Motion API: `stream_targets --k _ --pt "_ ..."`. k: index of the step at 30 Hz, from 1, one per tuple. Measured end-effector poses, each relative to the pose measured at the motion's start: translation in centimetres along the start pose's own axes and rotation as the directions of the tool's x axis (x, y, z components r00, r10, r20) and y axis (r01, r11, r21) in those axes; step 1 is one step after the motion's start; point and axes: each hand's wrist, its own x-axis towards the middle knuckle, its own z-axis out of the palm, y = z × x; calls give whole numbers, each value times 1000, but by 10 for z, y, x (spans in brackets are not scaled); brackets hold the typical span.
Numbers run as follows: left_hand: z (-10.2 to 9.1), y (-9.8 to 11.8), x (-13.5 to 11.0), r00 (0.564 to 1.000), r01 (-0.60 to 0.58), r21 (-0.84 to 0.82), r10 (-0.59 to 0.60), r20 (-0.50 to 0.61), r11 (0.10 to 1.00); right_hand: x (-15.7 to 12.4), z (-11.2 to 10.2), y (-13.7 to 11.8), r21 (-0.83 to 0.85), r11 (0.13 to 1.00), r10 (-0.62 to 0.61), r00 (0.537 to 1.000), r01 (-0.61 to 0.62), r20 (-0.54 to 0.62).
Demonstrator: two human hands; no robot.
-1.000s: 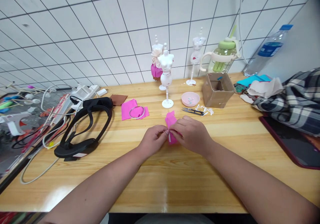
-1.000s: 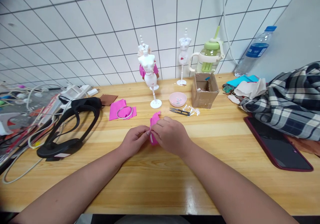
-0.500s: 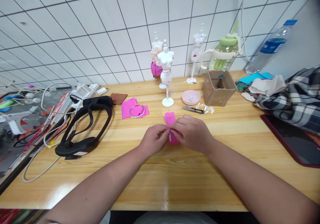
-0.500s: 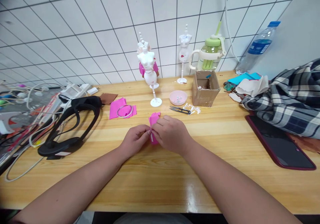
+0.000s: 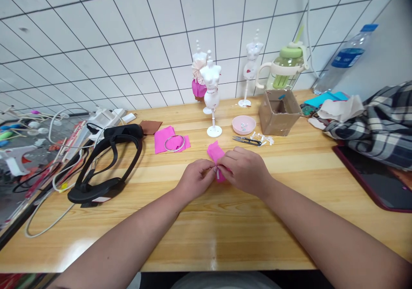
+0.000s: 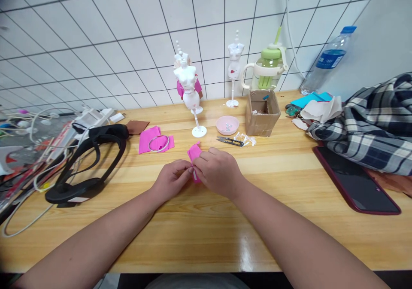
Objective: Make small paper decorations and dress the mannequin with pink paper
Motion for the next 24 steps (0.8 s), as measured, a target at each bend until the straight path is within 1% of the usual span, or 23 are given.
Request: stream_targets --k 6,12,17,24 --pt "0 0 -1 1000 -25 -4 25 0 1000 0 2 -2 11 998 57 998 -57 3" --pt "0 -2 -1 999 -47 3 47 20 999 1 2 -2 104 987 118 992 -121 41" --pt "-1 -2 0 997 -62 -2 62 40 998 1 2 0 189 970 139 988 -150 70" --pt "-3 -1 1 998 -62 -52 63 29 997 3 5 -1 263 952 142 987 -159 81"
